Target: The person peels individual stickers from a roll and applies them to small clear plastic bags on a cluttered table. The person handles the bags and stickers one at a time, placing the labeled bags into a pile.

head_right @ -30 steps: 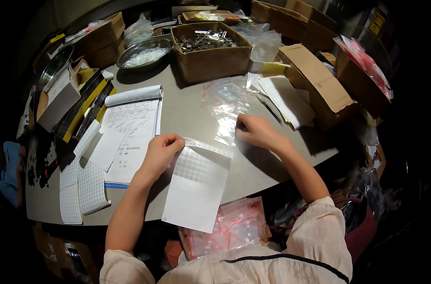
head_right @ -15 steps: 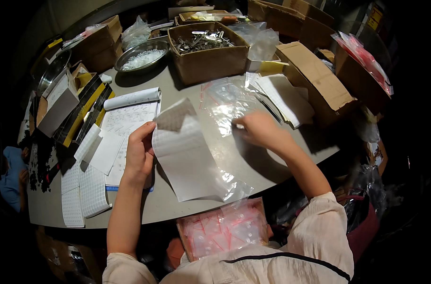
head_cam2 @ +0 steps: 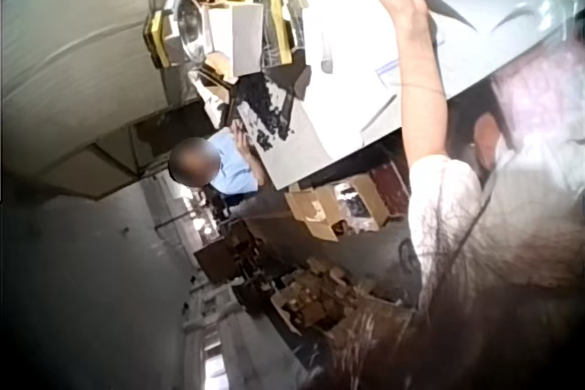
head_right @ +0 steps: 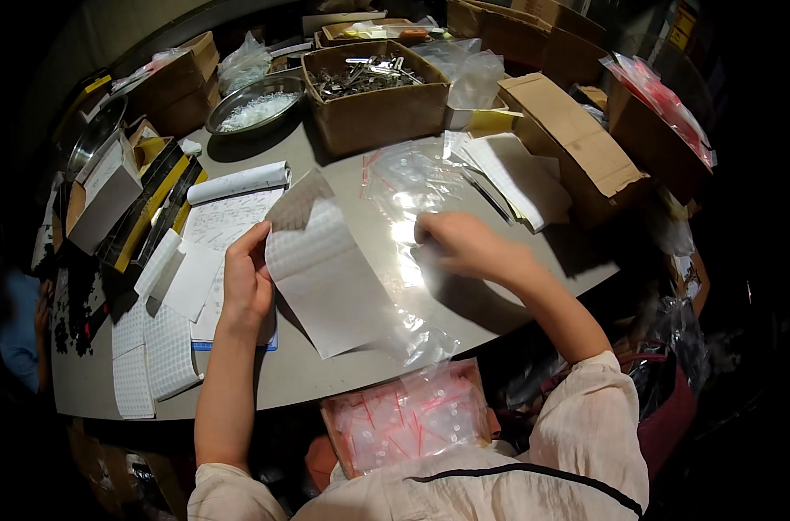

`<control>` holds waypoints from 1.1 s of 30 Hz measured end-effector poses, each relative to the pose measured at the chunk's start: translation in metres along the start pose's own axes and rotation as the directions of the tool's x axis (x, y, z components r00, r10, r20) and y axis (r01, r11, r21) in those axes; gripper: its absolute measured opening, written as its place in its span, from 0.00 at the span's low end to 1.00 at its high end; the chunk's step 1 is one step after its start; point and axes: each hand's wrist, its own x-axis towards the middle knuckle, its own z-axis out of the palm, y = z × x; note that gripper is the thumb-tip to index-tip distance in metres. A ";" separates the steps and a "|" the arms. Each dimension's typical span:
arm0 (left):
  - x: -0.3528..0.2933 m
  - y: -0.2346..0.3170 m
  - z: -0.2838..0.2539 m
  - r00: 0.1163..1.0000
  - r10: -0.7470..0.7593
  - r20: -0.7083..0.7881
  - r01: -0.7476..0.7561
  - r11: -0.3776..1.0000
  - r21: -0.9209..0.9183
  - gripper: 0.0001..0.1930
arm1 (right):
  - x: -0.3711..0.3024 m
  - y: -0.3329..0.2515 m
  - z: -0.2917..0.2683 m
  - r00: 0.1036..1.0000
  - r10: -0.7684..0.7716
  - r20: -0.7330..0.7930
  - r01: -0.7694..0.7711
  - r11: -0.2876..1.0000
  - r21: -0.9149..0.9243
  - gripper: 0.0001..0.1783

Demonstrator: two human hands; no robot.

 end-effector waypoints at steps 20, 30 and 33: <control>-0.001 0.007 -0.005 0.999 0.046 0.015 -0.045 0.998 -0.034 0.14 | -0.070 -0.086 0.003 0.922 -0.346 0.173 0.373 0.914 -0.157 0.35; -0.012 -0.017 0.007 0.948 0.284 0.142 -0.317 0.858 0.404 0.13 | -0.037 -0.063 -0.031 0.910 -0.243 -0.337 0.323 0.924 0.206 0.20; -0.009 -0.027 0.003 0.962 0.227 0.150 -0.267 0.893 0.363 0.12 | -0.001 -0.075 -0.015 0.869 -0.286 -0.405 0.299 0.954 -0.032 0.35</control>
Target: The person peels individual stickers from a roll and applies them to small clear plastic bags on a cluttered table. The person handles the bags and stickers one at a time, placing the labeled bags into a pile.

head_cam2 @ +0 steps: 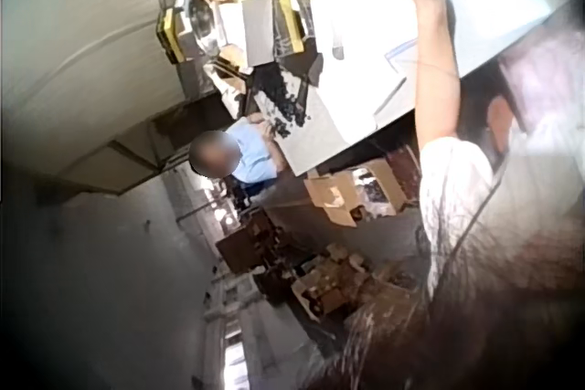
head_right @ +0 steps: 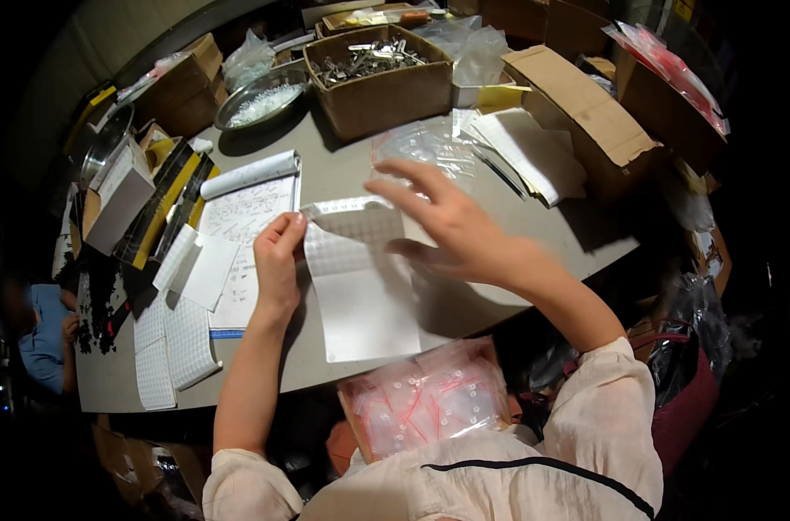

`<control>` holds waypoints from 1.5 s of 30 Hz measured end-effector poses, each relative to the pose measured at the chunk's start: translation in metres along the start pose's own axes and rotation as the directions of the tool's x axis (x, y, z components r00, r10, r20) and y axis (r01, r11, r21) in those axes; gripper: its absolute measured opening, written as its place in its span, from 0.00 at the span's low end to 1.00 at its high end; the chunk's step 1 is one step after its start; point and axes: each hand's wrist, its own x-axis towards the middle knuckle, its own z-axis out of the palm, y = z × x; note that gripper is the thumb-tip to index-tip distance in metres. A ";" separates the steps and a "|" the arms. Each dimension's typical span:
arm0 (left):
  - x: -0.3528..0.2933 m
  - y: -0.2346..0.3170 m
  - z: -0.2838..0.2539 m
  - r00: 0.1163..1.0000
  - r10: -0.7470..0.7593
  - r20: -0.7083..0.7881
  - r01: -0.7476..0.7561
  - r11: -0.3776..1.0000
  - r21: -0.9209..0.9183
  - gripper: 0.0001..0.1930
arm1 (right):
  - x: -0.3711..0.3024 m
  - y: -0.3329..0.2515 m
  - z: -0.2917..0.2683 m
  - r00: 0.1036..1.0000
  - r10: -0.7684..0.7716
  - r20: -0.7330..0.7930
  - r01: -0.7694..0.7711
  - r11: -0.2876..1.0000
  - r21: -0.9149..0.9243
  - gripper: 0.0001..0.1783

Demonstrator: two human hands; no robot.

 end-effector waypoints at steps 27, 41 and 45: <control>-0.008 0.029 0.010 0.926 -0.141 0.349 0.167 0.985 -0.046 0.17 | 0.013 0.050 0.032 0.781 0.374 0.500 -0.567 0.091 0.819 0.20; -0.018 0.005 0.016 0.944 -0.158 0.288 0.089 0.967 0.237 0.13 | 0.013 0.040 0.038 0.770 0.354 0.530 -0.638 0.453 0.623 0.15; -0.018 0.007 0.022 0.946 -0.192 0.262 0.127 0.961 0.245 0.12 | 0.004 0.048 0.050 0.837 0.350 0.420 -0.543 0.449 0.709 0.15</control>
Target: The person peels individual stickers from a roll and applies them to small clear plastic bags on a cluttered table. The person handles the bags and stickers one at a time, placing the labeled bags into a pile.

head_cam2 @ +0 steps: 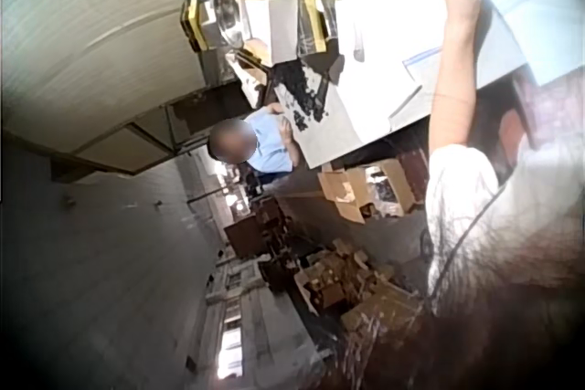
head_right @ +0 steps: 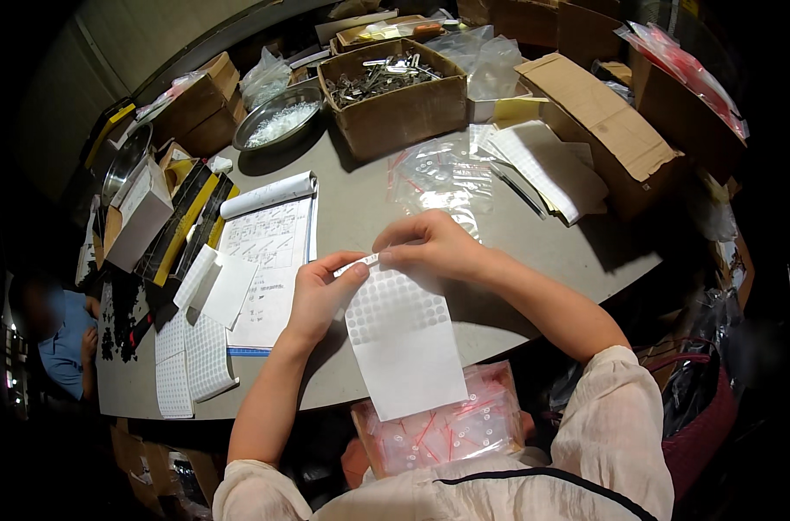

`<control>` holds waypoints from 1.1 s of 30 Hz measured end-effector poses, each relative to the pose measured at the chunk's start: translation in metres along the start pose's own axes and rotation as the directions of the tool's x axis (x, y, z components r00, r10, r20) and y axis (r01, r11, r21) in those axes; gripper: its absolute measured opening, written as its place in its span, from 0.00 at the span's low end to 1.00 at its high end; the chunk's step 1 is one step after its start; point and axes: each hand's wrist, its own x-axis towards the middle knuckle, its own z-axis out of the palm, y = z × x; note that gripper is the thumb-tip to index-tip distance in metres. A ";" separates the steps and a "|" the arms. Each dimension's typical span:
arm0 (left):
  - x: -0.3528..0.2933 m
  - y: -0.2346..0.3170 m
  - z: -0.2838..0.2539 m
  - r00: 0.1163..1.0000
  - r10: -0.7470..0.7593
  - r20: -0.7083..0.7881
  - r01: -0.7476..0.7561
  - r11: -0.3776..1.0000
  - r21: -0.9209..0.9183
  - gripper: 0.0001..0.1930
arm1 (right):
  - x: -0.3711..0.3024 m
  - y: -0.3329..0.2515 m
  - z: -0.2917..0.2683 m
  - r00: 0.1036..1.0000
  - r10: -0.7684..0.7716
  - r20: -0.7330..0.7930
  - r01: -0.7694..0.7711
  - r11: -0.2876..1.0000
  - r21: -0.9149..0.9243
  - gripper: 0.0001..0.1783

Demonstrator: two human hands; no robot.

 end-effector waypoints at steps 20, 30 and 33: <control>-0.001 -0.010 0.003 0.979 0.157 -0.133 -0.088 0.903 0.420 0.11 | -0.001 0.011 0.015 0.764 -0.609 0.214 0.495 0.340 -0.799 0.12; 0.006 -0.012 -0.013 0.975 0.070 -0.212 -0.013 0.965 0.260 0.10 | -0.003 -0.010 -0.070 0.985 -0.169 -0.036 0.097 0.715 -0.693 0.09; 0.006 -0.014 -0.016 0.976 0.069 -0.205 -0.022 0.975 0.222 0.10 | -0.004 -0.015 -0.091 0.999 0.035 -0.035 -0.050 0.638 -0.769 0.13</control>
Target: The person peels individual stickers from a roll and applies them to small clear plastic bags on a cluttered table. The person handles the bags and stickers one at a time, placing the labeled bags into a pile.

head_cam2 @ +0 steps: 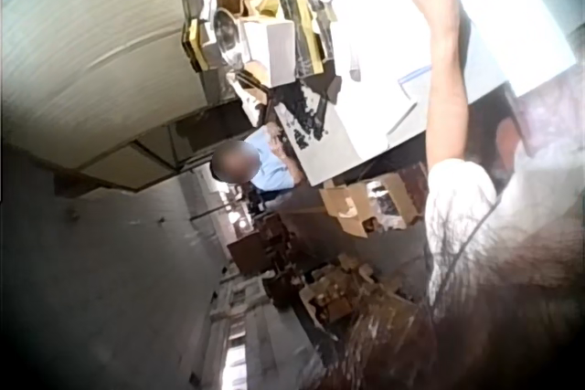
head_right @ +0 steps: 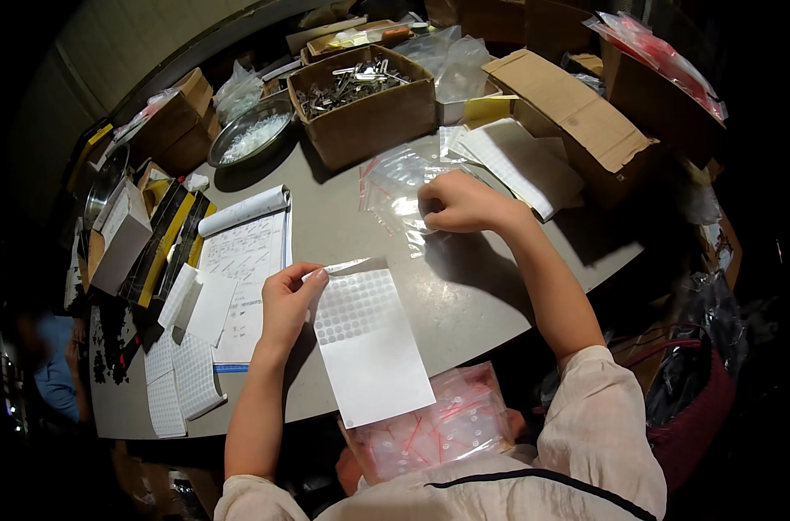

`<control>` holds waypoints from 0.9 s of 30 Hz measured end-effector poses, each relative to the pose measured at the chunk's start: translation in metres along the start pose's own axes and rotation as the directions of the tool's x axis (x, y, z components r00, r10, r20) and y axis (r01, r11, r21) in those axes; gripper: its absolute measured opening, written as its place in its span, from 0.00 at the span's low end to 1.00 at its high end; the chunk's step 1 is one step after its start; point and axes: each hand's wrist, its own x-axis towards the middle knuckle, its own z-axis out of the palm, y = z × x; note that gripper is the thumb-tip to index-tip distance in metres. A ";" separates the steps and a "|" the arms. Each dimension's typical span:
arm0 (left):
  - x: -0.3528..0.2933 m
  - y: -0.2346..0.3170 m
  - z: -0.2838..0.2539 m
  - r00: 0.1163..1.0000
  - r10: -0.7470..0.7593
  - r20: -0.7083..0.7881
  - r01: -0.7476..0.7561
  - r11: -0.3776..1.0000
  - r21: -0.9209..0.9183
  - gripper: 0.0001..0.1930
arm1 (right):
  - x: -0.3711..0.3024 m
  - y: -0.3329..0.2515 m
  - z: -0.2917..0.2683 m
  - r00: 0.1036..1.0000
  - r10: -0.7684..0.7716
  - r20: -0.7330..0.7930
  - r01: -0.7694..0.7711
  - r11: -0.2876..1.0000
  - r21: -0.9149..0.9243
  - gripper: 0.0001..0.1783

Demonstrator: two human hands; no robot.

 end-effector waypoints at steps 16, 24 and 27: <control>0.000 0.011 0.000 1.000 0.003 -0.028 -0.005 0.998 -0.065 0.10 | 0.001 0.009 0.015 0.974 0.050 -0.219 -0.095 0.975 -0.203 0.21; 0.005 0.004 -0.005 1.000 -0.006 0.030 0.009 0.995 -0.101 0.10 | -0.023 -0.027 0.009 0.966 0.234 0.106 -0.174 0.899 -0.402 0.14; 0.002 0.006 -0.001 0.999 -0.008 0.051 0.013 0.994 -0.109 0.10 | -0.038 -0.039 -0.004 0.969 0.182 0.168 -0.147 0.969 -0.200 0.17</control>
